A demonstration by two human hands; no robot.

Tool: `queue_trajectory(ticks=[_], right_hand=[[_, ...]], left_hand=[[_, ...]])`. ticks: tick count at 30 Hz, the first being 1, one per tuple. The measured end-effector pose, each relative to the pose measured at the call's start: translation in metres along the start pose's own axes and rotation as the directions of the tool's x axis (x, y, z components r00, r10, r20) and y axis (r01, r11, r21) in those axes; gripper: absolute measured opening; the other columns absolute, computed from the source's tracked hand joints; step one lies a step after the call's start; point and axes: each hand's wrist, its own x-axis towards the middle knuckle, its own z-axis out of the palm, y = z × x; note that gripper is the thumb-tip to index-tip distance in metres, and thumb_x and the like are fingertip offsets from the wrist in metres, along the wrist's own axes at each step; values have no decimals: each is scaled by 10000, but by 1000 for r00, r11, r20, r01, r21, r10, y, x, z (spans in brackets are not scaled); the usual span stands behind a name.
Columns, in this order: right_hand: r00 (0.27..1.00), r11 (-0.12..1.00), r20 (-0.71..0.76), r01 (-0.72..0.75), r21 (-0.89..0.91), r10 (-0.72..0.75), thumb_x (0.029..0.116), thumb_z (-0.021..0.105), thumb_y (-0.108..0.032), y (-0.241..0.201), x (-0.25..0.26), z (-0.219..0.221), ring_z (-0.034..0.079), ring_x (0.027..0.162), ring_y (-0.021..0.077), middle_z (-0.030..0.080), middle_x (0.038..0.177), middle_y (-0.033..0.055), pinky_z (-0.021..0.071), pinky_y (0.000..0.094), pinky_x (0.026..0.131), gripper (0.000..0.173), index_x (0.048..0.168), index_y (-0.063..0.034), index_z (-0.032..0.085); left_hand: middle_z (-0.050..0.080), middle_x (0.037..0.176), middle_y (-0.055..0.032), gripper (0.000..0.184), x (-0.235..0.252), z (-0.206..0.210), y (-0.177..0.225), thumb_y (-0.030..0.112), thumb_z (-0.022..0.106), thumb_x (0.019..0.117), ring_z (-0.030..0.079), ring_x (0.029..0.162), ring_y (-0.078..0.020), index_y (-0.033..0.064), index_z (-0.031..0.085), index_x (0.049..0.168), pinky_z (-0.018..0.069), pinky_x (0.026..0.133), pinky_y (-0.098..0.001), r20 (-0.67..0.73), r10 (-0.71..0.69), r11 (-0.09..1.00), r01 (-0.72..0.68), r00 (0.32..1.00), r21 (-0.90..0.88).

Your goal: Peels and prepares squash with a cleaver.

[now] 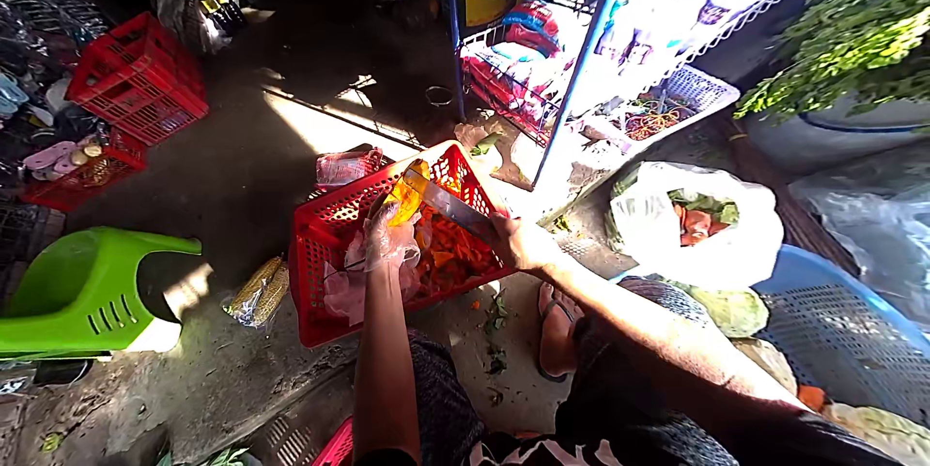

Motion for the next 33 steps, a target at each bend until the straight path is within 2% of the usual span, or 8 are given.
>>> queue_trajectory(ticks=[3,6,11,16,19,21,27,33], right_hand=[[999,999,41,22,30,-23,1086,409,-497,16,15,5,659,1116,463,690,1129,280,480,658,961,572,1250,-6,650],[995,998,95,12,57,-17,1088,419,-493,22,21,5,653,1122,452,678,1143,286,476,642,972,575,1233,15,645],[982,994,189,-14,111,-7,1102,408,-473,20,17,-4,643,1112,431,650,1178,298,467,599,985,587,1255,53,617],[977,988,211,-13,155,-20,1100,419,-470,20,12,-8,622,829,304,623,984,213,506,487,804,557,1184,44,615],[999,1000,51,-14,21,13,1095,415,-473,21,11,2,663,1097,463,679,1140,296,493,644,945,565,1254,20,641],[996,990,35,-79,-114,84,1107,338,-495,7,0,-2,643,1157,483,669,1195,289,492,658,937,580,1334,-27,594],[990,990,121,-87,112,74,1105,366,-485,-2,-3,17,626,1202,444,649,1241,293,462,615,1023,605,1329,30,589],[982,981,188,-69,183,34,1108,388,-468,4,3,16,647,1070,407,645,1159,289,477,571,962,586,1282,50,598]], left_hand=[[595,1140,-132,279,0,2,-3,55,480,983,606,1012,-251,61,500,1261,536,879,-490,-38,-23,998,26,999,63],[623,1050,-100,205,1,3,-6,32,482,988,619,937,-208,58,536,1185,545,835,-429,-59,-27,993,33,998,114],[627,1035,-106,202,-1,4,-8,46,494,1001,623,921,-206,35,536,1198,548,831,-428,-50,-45,979,54,998,196],[618,1037,-108,237,0,4,-10,33,524,1001,618,898,-192,24,519,1237,549,806,-406,-76,-47,959,66,996,274],[633,1054,-113,213,2,4,-10,59,498,1008,630,931,-210,39,534,1217,551,840,-425,-51,-57,977,66,997,201],[627,1079,-118,205,2,4,-10,71,483,1019,621,964,-223,45,536,1215,544,857,-443,-43,-53,986,59,998,153],[639,1014,-70,147,-2,5,-7,89,464,1017,630,920,-197,88,573,1116,549,820,-425,-49,-46,993,51,998,105],[640,972,-69,131,0,0,-5,72,491,994,630,874,-190,79,580,1090,551,789,-409,-52,-51,982,60,997,178]])
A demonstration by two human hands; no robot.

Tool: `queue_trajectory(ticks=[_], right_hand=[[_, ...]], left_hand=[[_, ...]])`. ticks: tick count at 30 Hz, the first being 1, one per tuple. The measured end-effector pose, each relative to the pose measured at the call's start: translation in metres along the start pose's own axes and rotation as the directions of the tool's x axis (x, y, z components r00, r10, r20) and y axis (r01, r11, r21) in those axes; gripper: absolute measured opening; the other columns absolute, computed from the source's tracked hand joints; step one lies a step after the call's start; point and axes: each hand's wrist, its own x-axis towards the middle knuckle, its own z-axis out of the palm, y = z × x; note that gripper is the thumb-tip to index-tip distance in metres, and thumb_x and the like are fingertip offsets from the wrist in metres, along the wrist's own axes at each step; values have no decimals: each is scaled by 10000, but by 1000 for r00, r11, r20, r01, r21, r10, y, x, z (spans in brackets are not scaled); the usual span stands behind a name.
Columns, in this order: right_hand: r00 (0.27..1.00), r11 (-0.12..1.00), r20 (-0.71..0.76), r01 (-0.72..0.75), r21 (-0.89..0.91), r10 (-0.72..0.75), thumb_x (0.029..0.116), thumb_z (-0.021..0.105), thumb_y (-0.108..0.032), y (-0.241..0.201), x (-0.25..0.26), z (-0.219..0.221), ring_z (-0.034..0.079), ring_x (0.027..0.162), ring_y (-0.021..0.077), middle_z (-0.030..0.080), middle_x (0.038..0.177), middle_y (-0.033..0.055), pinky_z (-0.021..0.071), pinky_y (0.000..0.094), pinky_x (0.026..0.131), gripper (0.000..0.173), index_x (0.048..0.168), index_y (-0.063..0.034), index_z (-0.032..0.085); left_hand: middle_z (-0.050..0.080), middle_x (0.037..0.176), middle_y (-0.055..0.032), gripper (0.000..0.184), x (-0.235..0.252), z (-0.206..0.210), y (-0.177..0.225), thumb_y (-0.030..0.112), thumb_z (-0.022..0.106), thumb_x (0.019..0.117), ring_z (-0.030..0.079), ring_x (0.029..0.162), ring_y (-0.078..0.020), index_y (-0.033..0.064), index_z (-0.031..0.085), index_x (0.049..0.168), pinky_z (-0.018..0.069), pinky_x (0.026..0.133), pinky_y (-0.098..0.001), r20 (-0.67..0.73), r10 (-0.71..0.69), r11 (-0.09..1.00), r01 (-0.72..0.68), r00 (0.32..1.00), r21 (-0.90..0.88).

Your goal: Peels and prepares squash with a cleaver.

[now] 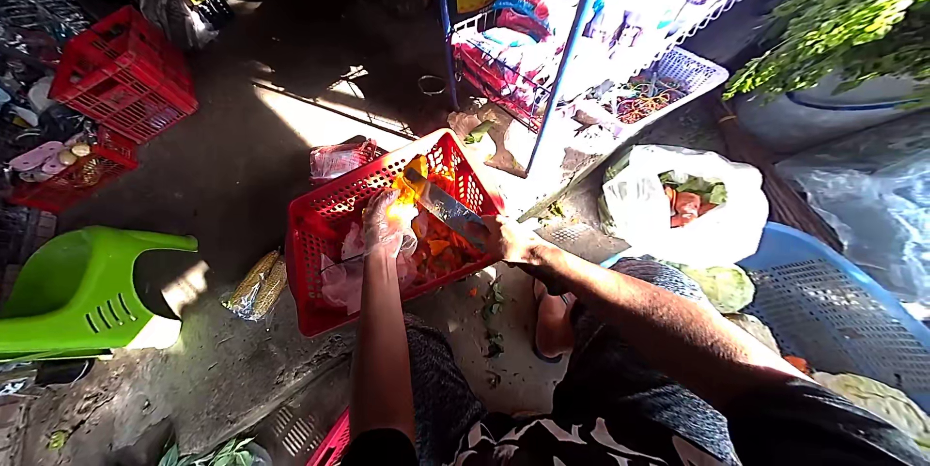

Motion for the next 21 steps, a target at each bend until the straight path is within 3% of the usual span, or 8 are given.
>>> queue_trajectory(ticks=[3,5,11,13,15,16,17,21], right_hand=[[999,999,40,0,51,-2,1106,402,-467,3,1,-3,637,840,308,631,1000,214,517,486,813,557,1225,38,604],[998,992,69,3,125,-12,1102,413,-468,6,1,-4,540,637,197,550,839,115,496,384,641,520,1164,16,594],[985,961,167,-78,264,34,1098,429,-460,5,-6,-9,469,527,119,476,757,45,460,284,523,464,1153,-18,558],[995,983,101,-29,184,11,1100,431,-453,4,-8,-8,509,575,133,512,783,63,477,296,565,469,1142,-12,581],[999,1000,-36,7,-7,-7,1104,433,-436,0,-7,-6,658,913,341,657,1029,235,520,514,841,521,1225,32,627],[995,995,-103,-3,-103,-7,1103,411,-452,1,-6,-2,671,1071,430,677,1138,281,508,608,927,545,1272,18,629],[990,985,-144,-25,-170,0,1103,385,-465,0,-6,1,654,1137,468,673,1181,293,495,645,944,557,1291,3,621],[997,999,-68,-27,-29,25,1109,377,-459,-4,-1,14,629,1196,438,654,1231,289,467,610,1022,575,1315,29,599]], left_hand=[[634,960,-68,116,0,0,0,62,505,1000,623,858,-183,76,582,1086,547,778,-400,-14,-11,999,11,1000,39],[640,944,-65,108,2,-3,-2,69,535,990,629,837,-179,78,593,1081,552,758,-390,-4,-14,998,15,1000,68],[629,985,-73,172,0,-2,0,61,555,986,624,852,-181,70,559,1158,552,764,-395,-15,-30,994,31,999,106],[631,998,-72,160,0,-2,1,64,537,995,628,877,-185,84,558,1152,553,780,-401,-8,-42,997,42,999,66],[639,1026,-78,157,0,-1,2,86,499,1002,630,919,-198,88,572,1141,549,810,-413,15,-42,999,42,999,-11],[636,1056,-86,176,1,-1,3,108,481,1002,628,945,-206,87,568,1153,549,826,-422,32,-43,998,44,999,-34],[636,1066,-83,177,2,-1,3,120,471,1003,627,959,-204,94,566,1151,548,844,-420,43,-39,998,42,998,-51],[636,1052,-63,164,1,2,0,115,472,1014,622,953,-185,98,570,1144,540,850,-410,33,-18,999,19,999,-27]])
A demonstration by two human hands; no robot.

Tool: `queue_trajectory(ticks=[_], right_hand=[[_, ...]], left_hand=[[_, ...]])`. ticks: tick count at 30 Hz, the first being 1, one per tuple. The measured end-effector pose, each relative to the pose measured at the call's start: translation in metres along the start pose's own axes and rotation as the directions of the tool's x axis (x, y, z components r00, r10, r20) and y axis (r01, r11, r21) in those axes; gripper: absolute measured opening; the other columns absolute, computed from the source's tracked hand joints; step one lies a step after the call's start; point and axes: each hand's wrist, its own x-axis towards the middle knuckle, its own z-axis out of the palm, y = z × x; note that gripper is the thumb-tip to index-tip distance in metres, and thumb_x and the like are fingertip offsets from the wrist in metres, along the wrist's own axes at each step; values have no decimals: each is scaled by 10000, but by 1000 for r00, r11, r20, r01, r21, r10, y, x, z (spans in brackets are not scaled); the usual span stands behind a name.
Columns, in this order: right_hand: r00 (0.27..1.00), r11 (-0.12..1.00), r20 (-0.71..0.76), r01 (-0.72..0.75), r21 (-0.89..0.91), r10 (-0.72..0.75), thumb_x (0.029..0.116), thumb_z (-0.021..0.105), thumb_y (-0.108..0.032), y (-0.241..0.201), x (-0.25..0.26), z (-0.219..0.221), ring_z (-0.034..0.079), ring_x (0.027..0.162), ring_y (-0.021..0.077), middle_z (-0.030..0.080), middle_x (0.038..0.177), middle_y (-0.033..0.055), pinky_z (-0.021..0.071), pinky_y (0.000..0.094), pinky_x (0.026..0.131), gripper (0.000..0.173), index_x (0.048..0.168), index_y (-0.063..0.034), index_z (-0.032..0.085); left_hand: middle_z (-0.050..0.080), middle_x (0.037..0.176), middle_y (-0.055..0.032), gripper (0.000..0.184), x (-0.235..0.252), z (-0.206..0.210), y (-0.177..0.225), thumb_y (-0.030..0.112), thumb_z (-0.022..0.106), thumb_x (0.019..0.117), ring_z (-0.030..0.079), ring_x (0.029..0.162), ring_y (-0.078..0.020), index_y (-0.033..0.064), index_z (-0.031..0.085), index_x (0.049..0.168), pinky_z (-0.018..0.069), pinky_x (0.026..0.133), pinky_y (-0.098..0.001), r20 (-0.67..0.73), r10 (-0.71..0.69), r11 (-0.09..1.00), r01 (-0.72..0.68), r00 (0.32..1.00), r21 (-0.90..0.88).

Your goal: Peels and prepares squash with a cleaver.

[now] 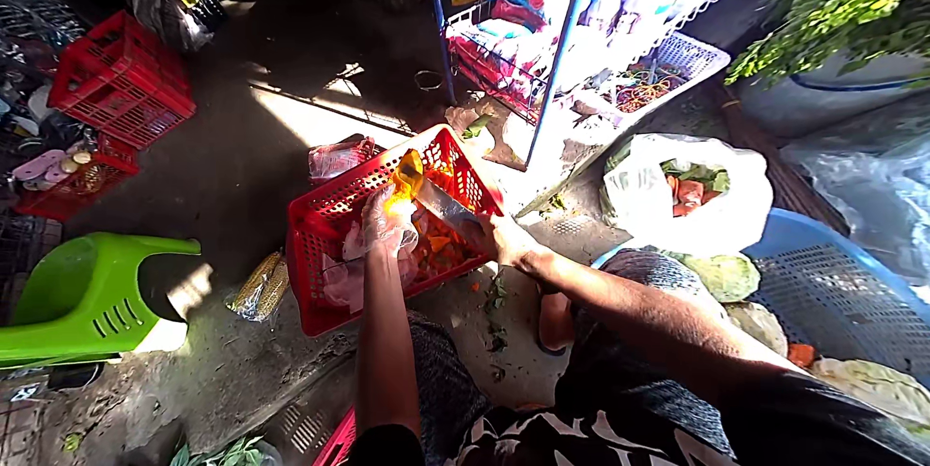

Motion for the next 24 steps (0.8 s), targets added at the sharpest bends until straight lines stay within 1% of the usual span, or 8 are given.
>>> queue_trajectory(ticks=[4,7,8,11,13,14,18,24], right_hand=[[995,990,96,-4,140,-9,1115,382,-445,-6,0,-1,657,1037,370,654,1115,262,492,543,944,563,1240,54,608],[986,953,169,-45,301,-7,1111,384,-458,-13,-9,-3,545,654,174,533,828,86,497,354,642,490,1131,-13,588],[984,934,179,-61,353,-3,1108,394,-459,-16,-11,-2,519,614,146,516,803,61,486,324,602,474,1134,-26,585],[993,964,115,0,267,-32,1107,408,-452,-16,-4,-5,583,738,197,593,926,123,514,381,716,499,1218,-6,602],[996,993,44,67,101,-72,1099,447,-440,-11,2,-13,666,1013,363,675,1099,249,502,549,928,532,1230,37,644],[997,997,8,78,19,-78,1093,457,-445,-7,5,-19,662,1078,418,683,1119,270,483,612,956,529,1212,30,659],[986,970,-166,-12,-245,-30,1089,420,-488,-9,-7,-35,690,991,490,710,987,256,516,669,793,491,1203,-70,653],[974,972,-228,-58,-227,5,1117,377,-340,-32,1,-27,690,1007,475,709,1002,247,523,639,799,383,1306,-91,598]], left_hand=[[624,1039,-56,144,-2,3,0,80,500,1008,612,945,-168,86,571,1134,535,857,-393,-47,33,999,-31,998,43],[625,1065,-44,159,1,3,-9,82,531,1009,609,973,-156,99,567,1162,531,878,-387,-30,68,997,-67,997,22],[617,1095,-42,182,0,5,-10,93,517,1021,603,997,-155,103,556,1198,524,893,-386,-23,72,997,-72,997,-2],[618,1142,-66,228,3,5,-7,76,515,1021,608,1037,-184,96,539,1246,528,920,-419,-27,77,994,-79,997,-77],[615,1158,-88,211,2,4,1,67,513,1018,610,1062,-216,88,542,1226,523,948,-468,-34,50,994,-53,998,-92],[603,1176,-99,206,2,5,5,81,501,1019,601,1077,-236,89,546,1220,515,949,-495,-53,22,995,-28,998,-100],[591,1206,-119,206,5,3,14,153,491,1017,593,1091,-278,107,548,1210,517,904,-531,-104,-70,982,50,992,-180],[619,1145,-115,190,-2,12,6,172,493,1010,612,1040,-265,113,560,1178,529,871,-505,-37,-103,985,96,994,-142]])
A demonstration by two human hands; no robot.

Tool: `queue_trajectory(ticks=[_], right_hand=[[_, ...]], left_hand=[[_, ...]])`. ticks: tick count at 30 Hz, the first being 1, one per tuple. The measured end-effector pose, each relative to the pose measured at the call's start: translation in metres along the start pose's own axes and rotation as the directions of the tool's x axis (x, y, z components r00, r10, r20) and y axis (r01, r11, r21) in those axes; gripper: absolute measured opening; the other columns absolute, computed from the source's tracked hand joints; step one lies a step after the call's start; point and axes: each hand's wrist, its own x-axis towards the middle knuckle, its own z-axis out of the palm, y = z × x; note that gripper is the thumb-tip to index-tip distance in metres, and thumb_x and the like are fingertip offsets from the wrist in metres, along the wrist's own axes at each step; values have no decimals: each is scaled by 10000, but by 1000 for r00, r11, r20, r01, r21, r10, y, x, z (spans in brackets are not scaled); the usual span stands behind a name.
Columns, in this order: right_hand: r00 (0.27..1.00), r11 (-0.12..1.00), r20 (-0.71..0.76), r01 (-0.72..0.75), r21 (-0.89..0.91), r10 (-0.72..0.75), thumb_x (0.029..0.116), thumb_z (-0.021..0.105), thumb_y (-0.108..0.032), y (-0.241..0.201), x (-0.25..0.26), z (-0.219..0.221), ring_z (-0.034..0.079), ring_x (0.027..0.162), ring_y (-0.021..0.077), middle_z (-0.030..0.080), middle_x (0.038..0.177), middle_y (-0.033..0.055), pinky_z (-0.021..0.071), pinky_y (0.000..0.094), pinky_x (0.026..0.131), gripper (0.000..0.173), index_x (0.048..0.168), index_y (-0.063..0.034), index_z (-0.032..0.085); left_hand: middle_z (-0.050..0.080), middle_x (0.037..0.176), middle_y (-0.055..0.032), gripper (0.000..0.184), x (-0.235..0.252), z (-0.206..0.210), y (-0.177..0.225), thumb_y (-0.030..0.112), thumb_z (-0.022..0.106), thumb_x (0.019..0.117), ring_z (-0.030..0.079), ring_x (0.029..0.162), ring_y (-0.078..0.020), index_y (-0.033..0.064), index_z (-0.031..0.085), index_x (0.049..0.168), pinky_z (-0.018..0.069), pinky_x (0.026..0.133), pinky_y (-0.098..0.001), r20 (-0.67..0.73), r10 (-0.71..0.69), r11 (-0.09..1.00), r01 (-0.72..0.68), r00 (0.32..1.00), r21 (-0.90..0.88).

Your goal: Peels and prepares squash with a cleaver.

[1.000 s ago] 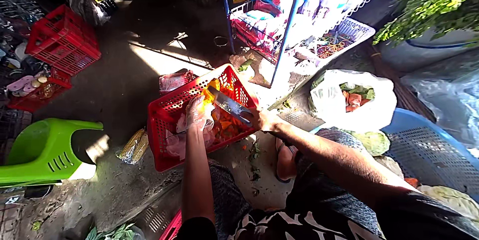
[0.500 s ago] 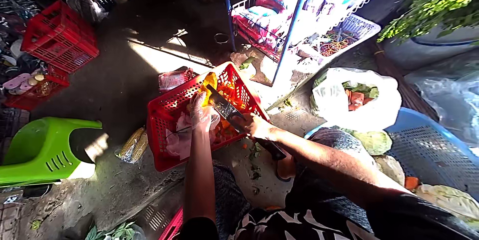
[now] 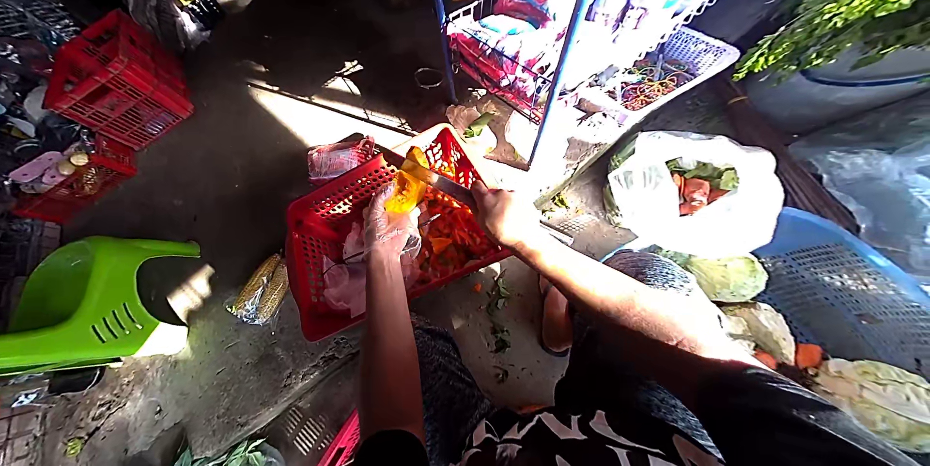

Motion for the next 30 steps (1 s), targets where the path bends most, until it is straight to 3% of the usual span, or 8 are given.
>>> queue_trajectory(ticks=[6,11,16,22,25,26,29,30], right_hand=[[994,993,96,35,117,-46,1105,385,-458,3,13,25,682,1057,463,700,1073,259,518,646,868,502,1268,-41,613],[979,946,162,66,317,-123,1107,428,-417,-2,13,27,664,1091,423,682,1111,264,493,606,950,498,1245,16,631],[975,919,150,95,384,-163,1105,456,-380,-1,13,24,663,973,366,667,997,228,498,564,882,444,1147,23,637],[951,902,275,12,431,-143,1107,458,-375,3,19,21,631,868,286,644,987,186,503,488,833,418,1196,-3,629],[927,795,313,-25,606,-209,1108,459,-367,2,13,24,500,577,94,519,759,34,470,265,570,376,1145,-22,605],[925,755,312,-44,654,-216,1105,464,-368,-1,10,26,477,538,60,491,714,2,451,224,528,367,1110,-27,600],[931,779,318,-61,624,-182,1102,476,-370,-5,12,24,509,679,152,553,835,87,468,337,676,408,1186,5,615],[929,776,325,-73,627,-176,1099,476,-389,-5,14,28,502,630,129,540,796,66,466,306,625,410,1174,-10,614]], left_hand=[[634,1061,-90,149,-3,-10,1,93,491,968,624,971,-225,106,568,1094,543,853,-448,63,15,999,-18,998,47],[638,1055,-71,197,-6,-12,-6,63,531,934,625,986,-210,103,570,1124,532,900,-459,111,99,995,-101,989,13],[641,1104,-90,296,-4,-14,-3,83,614,863,620,1043,-232,95,577,1156,515,961,-508,169,109,994,-110,980,-5],[631,1065,-75,187,0,-15,-5,90,509,956,615,986,-206,105,564,1135,531,882,-454,102,61,993,-71,993,98],[654,956,-35,140,0,-15,-9,46,517,943,639,886,-155,112,594,1040,558,806,-377,116,64,990,-77,991,114],[664,912,-16,138,0,-13,-10,49,506,932,648,850,-133,133,605,981,565,767,-349,125,55,994,-66,991,87],[675,929,-28,144,4,-12,-14,35,522,934,655,865,-139,124,617,995,565,792,-351,160,59,997,-65,985,32],[672,938,-35,133,4,-12,-14,39,529,938,655,871,-144,118,614,1004,566,798,-354,144,55,997,-63,988,52]])
